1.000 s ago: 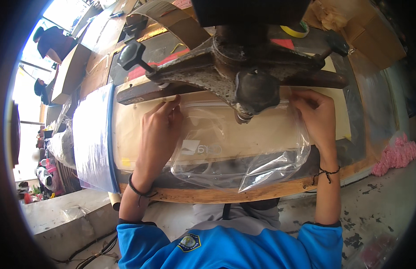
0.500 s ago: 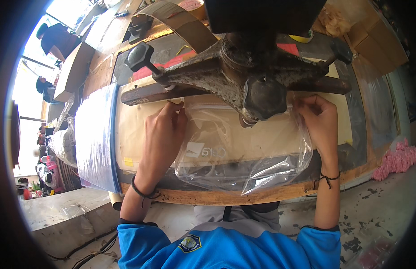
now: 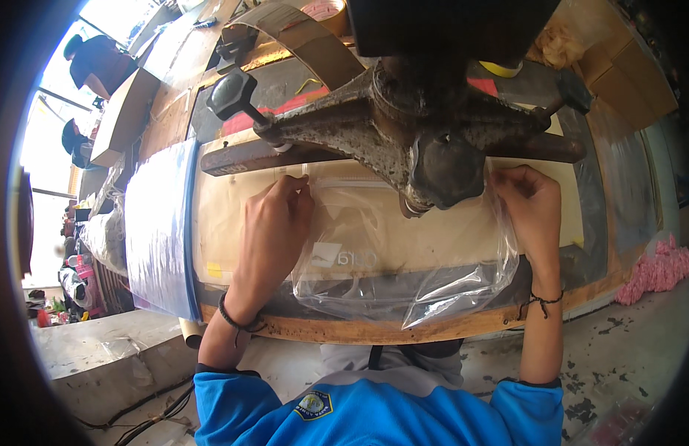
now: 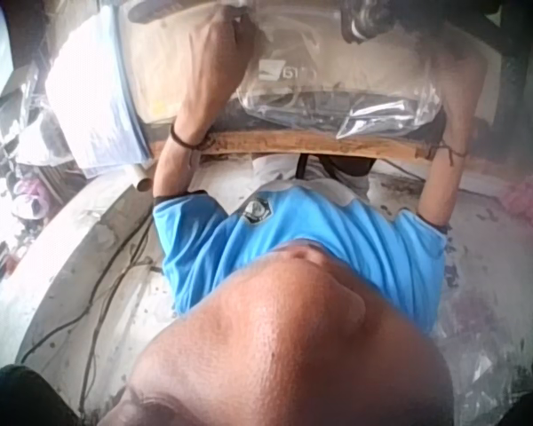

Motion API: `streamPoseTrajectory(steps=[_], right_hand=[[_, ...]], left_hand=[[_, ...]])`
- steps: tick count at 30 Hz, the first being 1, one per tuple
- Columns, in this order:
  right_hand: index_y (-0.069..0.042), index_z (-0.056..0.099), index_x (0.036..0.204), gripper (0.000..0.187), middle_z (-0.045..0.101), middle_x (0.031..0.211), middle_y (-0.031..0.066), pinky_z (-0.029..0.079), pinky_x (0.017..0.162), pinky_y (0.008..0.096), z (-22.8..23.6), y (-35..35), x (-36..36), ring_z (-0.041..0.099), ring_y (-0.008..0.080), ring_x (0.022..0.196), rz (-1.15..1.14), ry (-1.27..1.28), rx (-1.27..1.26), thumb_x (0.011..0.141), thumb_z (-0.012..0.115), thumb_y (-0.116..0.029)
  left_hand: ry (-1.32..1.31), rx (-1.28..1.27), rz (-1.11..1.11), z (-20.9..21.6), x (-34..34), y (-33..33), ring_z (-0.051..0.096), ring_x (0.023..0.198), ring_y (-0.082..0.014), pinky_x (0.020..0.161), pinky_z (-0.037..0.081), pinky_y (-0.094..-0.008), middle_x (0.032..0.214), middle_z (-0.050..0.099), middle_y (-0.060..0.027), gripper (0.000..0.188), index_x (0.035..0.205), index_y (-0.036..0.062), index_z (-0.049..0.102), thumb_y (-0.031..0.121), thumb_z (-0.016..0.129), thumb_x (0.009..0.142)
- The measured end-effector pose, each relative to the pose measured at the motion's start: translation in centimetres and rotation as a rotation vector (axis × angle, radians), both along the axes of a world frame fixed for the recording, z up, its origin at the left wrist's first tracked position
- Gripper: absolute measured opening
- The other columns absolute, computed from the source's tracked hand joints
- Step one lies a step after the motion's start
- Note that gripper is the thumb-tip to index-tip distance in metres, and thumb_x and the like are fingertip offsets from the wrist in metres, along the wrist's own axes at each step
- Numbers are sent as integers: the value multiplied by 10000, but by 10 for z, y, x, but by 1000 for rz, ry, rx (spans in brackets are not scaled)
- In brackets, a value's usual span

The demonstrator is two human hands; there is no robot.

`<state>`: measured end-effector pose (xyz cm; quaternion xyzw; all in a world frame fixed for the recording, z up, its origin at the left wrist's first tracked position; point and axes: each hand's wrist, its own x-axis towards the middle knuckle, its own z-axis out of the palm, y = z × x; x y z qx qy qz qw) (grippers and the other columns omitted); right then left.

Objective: The person takes a zippered plastic bag, aligns the top edge under a press machine, presses the machine down to seal the plastic, and places the finished bag on a stack of folders.

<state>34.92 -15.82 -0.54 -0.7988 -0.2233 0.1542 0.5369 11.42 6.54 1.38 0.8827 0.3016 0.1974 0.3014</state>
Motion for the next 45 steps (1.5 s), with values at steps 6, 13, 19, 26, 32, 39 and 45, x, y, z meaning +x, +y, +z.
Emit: streamPoseTrajectory(steps=[6, 13, 19, 26, 32, 39, 45], right_hand=[[33, 703, 886, 133, 660, 725, 5, 427, 593, 216, 2, 0, -1, 558, 41, 643, -8, -13, -22, 886, 710, -100], [35, 709, 890, 125, 659, 715, 8, 426, 593, 214, 3, 2, -1, 556, 39, 640, -14, -24, -18, 880, 709, -90], [31, 710, 889, 117, 651, 704, 1, 420, 591, 208, -3, 1, 3, 546, 34, 635, -5, 7, -17, 878, 708, -85], [34, 710, 900, 130, 674, 741, 20, 449, 615, 226, -2, -5, 5, 579, 59, 664, 17, -72, -44, 863, 717, -90], [37, 723, 933, 177, 704, 785, 48, 483, 648, 239, 2, -4, 7, 621, 80, 706, 30, 40, -51, 846, 743, -117], [34, 729, 934, 190, 699, 775, 41, 477, 627, 234, 5, -5, 7, 603, 65, 680, 23, 74, -57, 846, 754, -132], [33, 732, 948, 190, 699, 776, 41, 478, 630, 229, 7, -4, 3, 606, 64, 680, 8, 18, -82, 850, 749, -129]], left_hand=[[12, -23, 6, 2, -1, -2, 650, 736, -451, 669, 526, -481, 884, 666, -293, 157, 979, -77, 638, 28, 583, 877], [-3, -16, -12, 0, -1, -1, 650, 744, -456, 683, 525, -485, 881, 663, -303, 171, 990, -91, 633, 29, 576, 882], [11, -51, 21, 5, 1, -2, 654, 745, -450, 677, 523, -486, 870, 662, -302, 179, 1007, -89, 630, 35, 575, 890], [-8, 76, -8, -3, 3, -2, 653, 670, -361, 629, 518, -427, 818, 658, -264, 271, 1124, -83, 650, 32, 593, 885], [42, 42, 23, 3, 4, -4, 665, 636, -348, 604, 520, -425, 816, 666, -260, 258, 1111, -75, 658, 30, 592, 884], [51, 50, 21, 2, 3, -4, 662, 624, -343, 605, 517, -417, 776, 661, -255, 206, 1045, -86, 660, 46, 598, 899], [24, 21, 12, -1, 2, -2, 668, 660, -376, 621, 518, -436, 793, 660, -274, 210, 1039, -97, 652, 56, 587, 911]])
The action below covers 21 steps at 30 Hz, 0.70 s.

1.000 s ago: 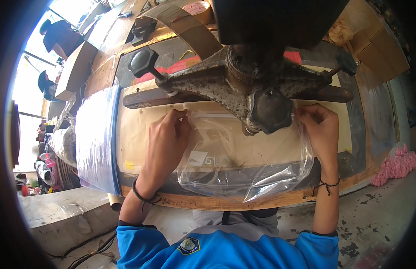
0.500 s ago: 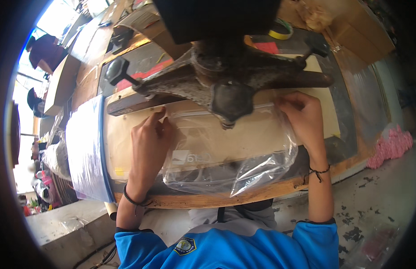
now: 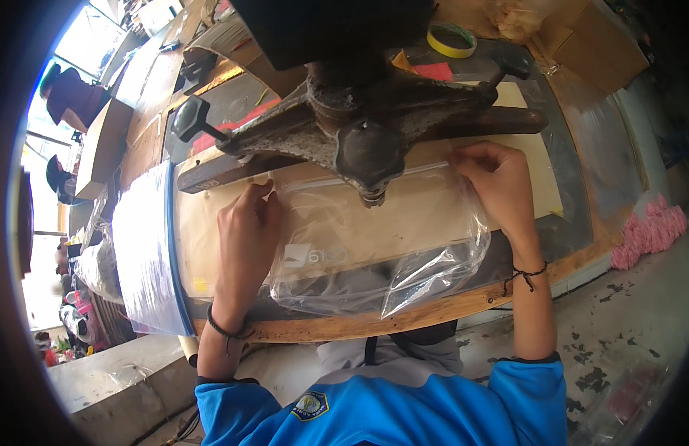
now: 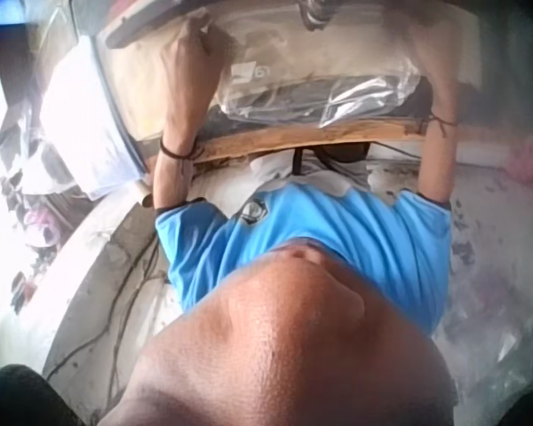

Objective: The person takes a zippered plastic bag, aligns the top edge under a press machine, presses the machine down to seal the plastic, and places the finished bag on a stack of folders.

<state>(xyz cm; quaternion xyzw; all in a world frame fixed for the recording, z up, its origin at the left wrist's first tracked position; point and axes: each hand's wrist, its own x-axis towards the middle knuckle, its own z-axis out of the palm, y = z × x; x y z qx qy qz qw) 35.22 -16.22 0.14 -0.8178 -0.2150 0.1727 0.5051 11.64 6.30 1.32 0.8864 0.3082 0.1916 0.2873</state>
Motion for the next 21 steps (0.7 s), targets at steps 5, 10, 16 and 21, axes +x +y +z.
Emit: streamPoseTrajectory(steps=[5, 10, 16, 21], right_hand=[[31, 734, 958, 179, 707, 790, 48, 488, 648, 230, -5, -1, 3, 621, 73, 696, 20, 42, 38, 855, 740, -115], [43, 729, 960, 178, 708, 797, 56, 493, 655, 238, -4, -1, 3, 626, 77, 705, 21, 54, 44, 864, 727, -107], [46, 724, 951, 180, 706, 796, 57, 494, 660, 240, -5, 1, 2, 628, 82, 711, 17, 3, 28, 864, 727, -112], [41, 723, 941, 167, 704, 802, 51, 490, 665, 235, -3, 0, 1, 625, 78, 721, 7, 5, 53, 864, 726, -107]], left_hand=[[11, -12, -10, 2, -1, 0, 661, 674, -407, 634, 519, -451, 796, 654, -290, 202, 1034, -95, 648, 53, 581, 914], [1, 8, -11, 3, 0, -1, 658, 682, -417, 638, 520, -460, 799, 653, -294, 189, 1018, -92, 645, 52, 581, 915], [-11, -4, -16, 1, -2, 0, 656, 697, -424, 652, 522, -464, 824, 660, -290, 186, 1012, -88, 647, 50, 578, 908], [-2, -26, -12, 2, -2, -1, 655, 714, -428, 677, 527, -467, 871, 670, -286, 205, 1020, -82, 653, 59, 582, 889]])
